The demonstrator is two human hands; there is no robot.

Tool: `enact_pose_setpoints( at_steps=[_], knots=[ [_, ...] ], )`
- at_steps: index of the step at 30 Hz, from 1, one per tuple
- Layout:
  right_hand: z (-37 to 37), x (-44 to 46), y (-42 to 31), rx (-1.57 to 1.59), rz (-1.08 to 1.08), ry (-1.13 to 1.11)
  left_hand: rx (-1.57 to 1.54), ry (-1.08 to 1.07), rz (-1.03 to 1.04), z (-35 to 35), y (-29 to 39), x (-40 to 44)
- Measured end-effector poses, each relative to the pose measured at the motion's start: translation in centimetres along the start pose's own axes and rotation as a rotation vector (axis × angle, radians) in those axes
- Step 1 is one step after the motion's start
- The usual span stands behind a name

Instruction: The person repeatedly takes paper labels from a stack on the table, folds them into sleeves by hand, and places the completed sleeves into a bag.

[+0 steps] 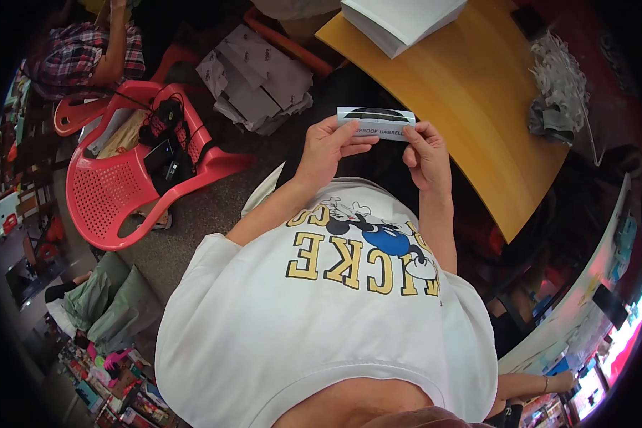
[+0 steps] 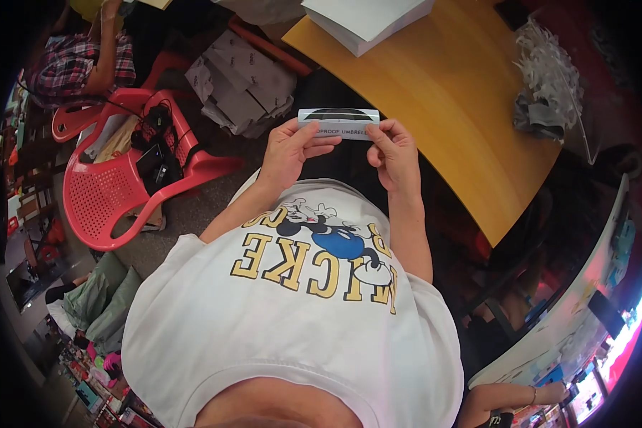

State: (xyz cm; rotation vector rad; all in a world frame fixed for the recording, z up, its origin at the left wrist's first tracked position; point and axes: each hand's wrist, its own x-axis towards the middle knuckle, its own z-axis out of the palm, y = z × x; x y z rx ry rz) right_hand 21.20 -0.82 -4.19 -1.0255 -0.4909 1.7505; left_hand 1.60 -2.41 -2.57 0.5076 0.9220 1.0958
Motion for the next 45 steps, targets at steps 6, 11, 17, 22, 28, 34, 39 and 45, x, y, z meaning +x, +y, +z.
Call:
enact_pose_setpoints(
  at_steps=[6, 11, 17, 22, 28, 34, 39, 45],
  knots=[
    [0.8, -0.4, -0.6, -0.005, 0.093, -0.027, 0.033, -0.036, -0.010, -0.4, 0.2, 0.1],
    [0.5, -0.5, 0.0, -0.065, 0.027, -0.017, 0.017, -0.040, -0.047, -0.6, -0.2, 0.2],
    [0.2, -0.6, 0.3, -0.108, -0.038, -0.034, -0.051, -0.076, -0.131, -0.8, -0.3, 0.5],
    [0.8, -0.8, 0.5, -0.116, -0.094, 0.003, 0.091, -0.066, -0.060, -0.1, -0.3, 0.2],
    [0.9, -0.8, 0.5, -0.124, -0.078, 0.001, 0.086, -0.045, -0.034, -0.2, -0.4, -0.1],
    [1.5, -0.9, 0.2, -0.165, -0.075, 0.011, 0.077, -0.045, 0.030, -0.7, -0.6, 0.0],
    [2.4, -2.0, -0.9, -0.989, -0.665, 0.177, 0.122, -0.033, 0.118, -0.7, 0.2, -0.1],
    [2.2, -1.4, -2.2, -1.247, -0.895, -0.006, 0.264, -0.073, 0.225, -0.6, 0.2, -0.6]
  ],
)
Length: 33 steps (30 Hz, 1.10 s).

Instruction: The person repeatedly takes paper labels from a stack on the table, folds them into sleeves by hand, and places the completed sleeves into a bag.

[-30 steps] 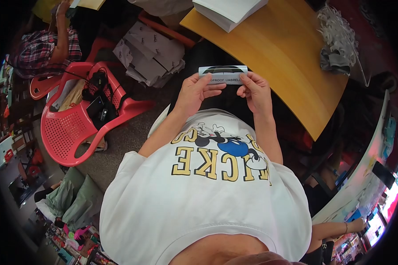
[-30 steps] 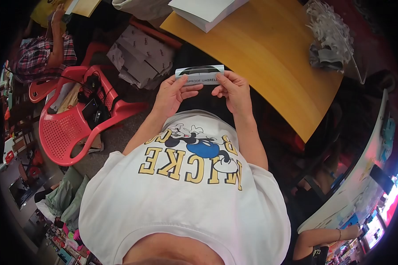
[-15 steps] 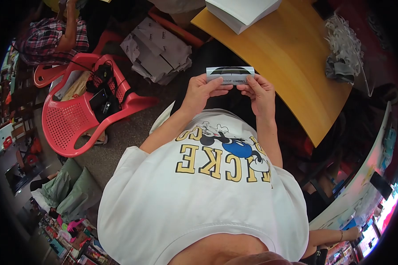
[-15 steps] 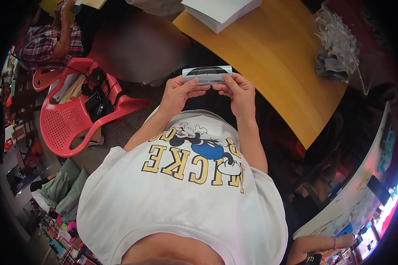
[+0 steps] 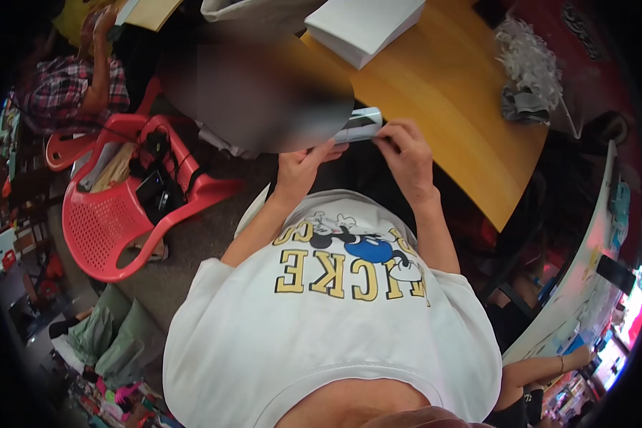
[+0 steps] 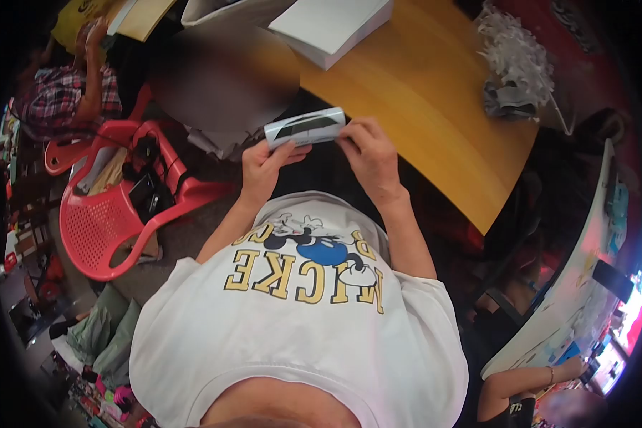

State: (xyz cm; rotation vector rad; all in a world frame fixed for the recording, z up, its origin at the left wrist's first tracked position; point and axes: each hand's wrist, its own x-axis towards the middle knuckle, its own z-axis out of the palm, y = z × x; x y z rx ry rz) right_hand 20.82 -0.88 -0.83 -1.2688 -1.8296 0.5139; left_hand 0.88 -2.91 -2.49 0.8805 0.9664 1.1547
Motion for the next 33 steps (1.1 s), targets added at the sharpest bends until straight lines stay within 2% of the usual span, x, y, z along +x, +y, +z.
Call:
enact_pose_setpoints(
  at_steps=[3, 6, 15, 21, 24, 33],
  knots=[
    [-0.6, 0.6, 0.2, -0.055, -0.121, -0.119, 0.055, 0.006, 0.036, 0.0, 0.1, -0.2],
    [-0.5, 1.1, 0.2, -0.069, -0.218, -0.128, 0.092, 0.030, 0.022, 0.1, 0.4, -0.3],
    [0.3, 2.6, 0.6, -0.144, -0.318, -0.184, 0.135, 0.050, 0.109, 0.6, 1.4, 0.0],
    [0.8, 3.1, 0.5, -0.215, -0.335, -0.255, 0.095, 0.087, 0.104, 0.3, 1.6, 0.1],
    [1.4, 3.2, 0.6, -0.151, -0.362, -0.251, 0.082, 0.097, 0.104, -0.2, 1.6, 0.0],
    [2.5, 3.5, 0.3, -0.143, -0.252, -0.245, 0.146, 0.155, 0.173, -1.1, 1.2, 0.0]
  ],
)
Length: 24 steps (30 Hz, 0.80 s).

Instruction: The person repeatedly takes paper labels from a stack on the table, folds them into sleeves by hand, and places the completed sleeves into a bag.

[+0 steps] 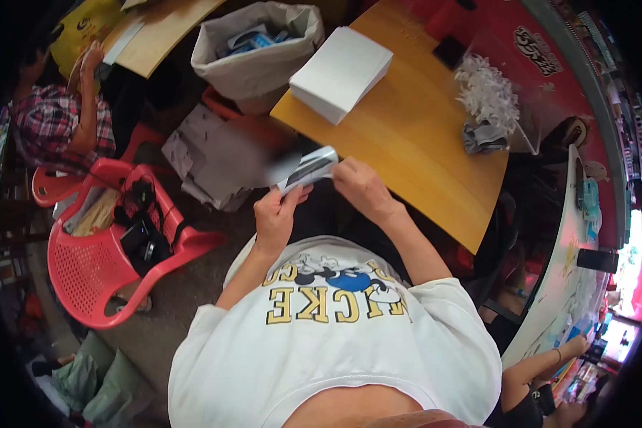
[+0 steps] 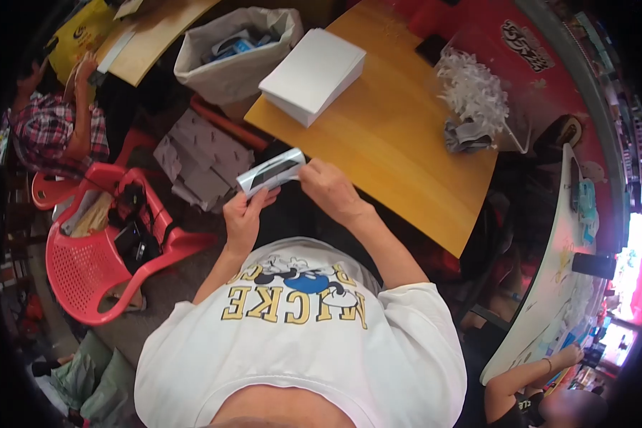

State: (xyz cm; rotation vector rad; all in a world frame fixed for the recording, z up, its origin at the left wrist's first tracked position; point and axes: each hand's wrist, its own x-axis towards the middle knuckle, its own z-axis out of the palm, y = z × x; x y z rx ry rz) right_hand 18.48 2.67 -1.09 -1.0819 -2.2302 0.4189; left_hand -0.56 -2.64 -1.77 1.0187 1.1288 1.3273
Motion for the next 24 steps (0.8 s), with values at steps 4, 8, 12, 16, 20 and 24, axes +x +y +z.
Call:
enact_pose_setpoints(
  at_steps=[4, 8, 12, 16, 20, 24],
  knots=[
    [-0.7, 0.5, -1.1, 0.088, 0.014, 0.087, 0.152, 0.021, 0.137, -0.4, -0.1, -0.1],
    [-0.5, 0.2, -0.9, 0.094, -0.017, 0.091, 0.214, 0.037, 0.217, -0.2, 0.2, -0.3],
    [-0.5, -0.2, -0.8, 0.114, 0.026, 0.110, 0.310, -0.008, 0.342, -0.4, -0.1, -0.2],
    [-2.2, -0.8, -0.2, 0.659, 0.503, 0.014, 0.583, -0.063, 0.489, -0.9, 1.2, -0.4],
    [-3.1, -0.8, 1.3, 0.698, 0.577, 0.004, 0.639, -0.076, 0.553, -1.2, 1.3, -0.3],
    [-3.6, -0.7, 1.3, 0.626, 0.563, -0.166, 0.669, -0.127, 0.618, -1.4, 1.2, 0.0]
  ],
)
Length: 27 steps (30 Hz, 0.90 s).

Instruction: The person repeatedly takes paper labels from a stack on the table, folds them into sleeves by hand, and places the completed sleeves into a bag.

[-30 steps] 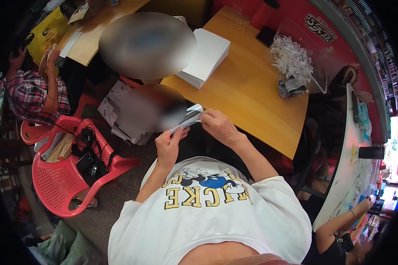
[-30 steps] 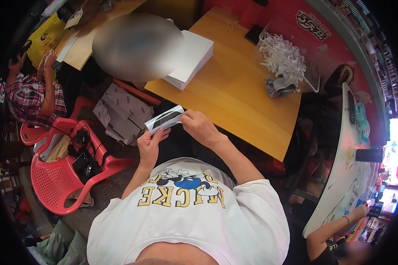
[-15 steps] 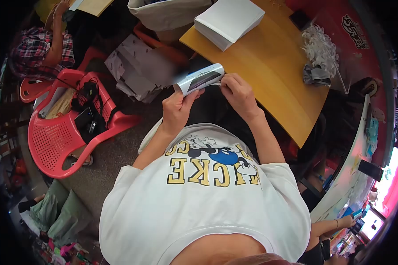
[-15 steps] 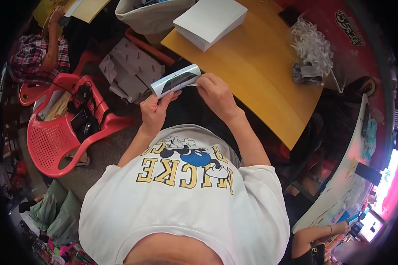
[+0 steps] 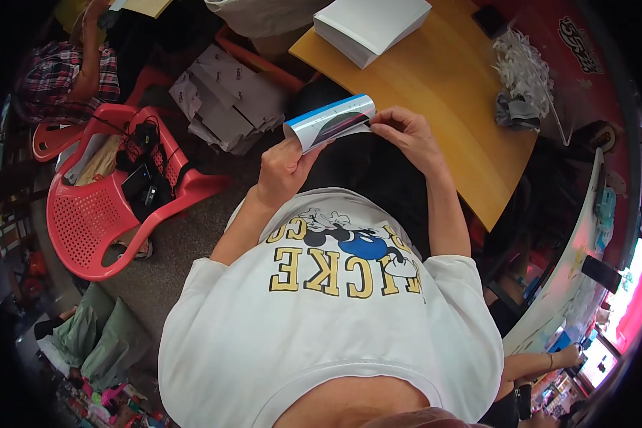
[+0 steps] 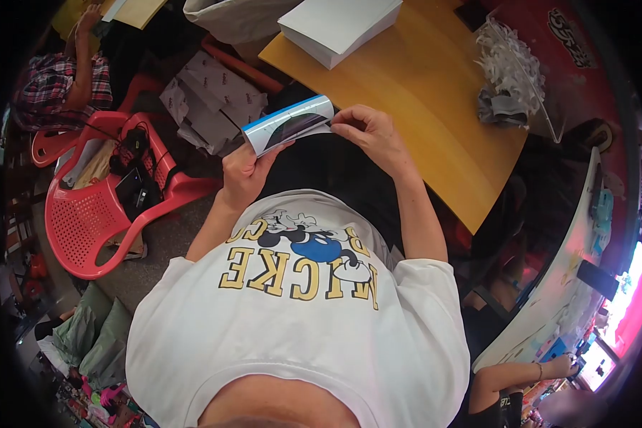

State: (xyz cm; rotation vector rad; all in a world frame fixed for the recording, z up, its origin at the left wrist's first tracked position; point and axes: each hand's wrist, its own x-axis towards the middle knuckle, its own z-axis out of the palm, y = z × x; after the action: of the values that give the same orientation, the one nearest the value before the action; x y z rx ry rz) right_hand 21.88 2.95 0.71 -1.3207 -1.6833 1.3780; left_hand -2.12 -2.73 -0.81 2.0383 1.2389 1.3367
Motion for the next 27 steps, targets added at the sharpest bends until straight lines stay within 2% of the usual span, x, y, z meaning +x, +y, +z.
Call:
enact_pose_setpoints(
  at_steps=[2, 8, 18, 27],
  knots=[
    [-0.2, 0.0, 0.2, 0.008, 0.050, -0.109, 0.014, 0.007, 0.045, 0.0, -0.3, 0.0],
    [-0.2, 0.1, 0.7, 0.020, 0.109, -0.216, 0.030, -0.061, 0.091, -0.3, -0.5, 0.1],
    [1.2, 0.0, 1.3, -0.035, 0.144, -0.157, 0.040, -0.098, 0.129, -0.6, -0.7, 0.0],
    [0.7, -1.4, -0.2, 0.249, 0.148, -0.105, 0.054, -0.106, 0.108, -0.4, -1.2, 0.0]
  ],
)
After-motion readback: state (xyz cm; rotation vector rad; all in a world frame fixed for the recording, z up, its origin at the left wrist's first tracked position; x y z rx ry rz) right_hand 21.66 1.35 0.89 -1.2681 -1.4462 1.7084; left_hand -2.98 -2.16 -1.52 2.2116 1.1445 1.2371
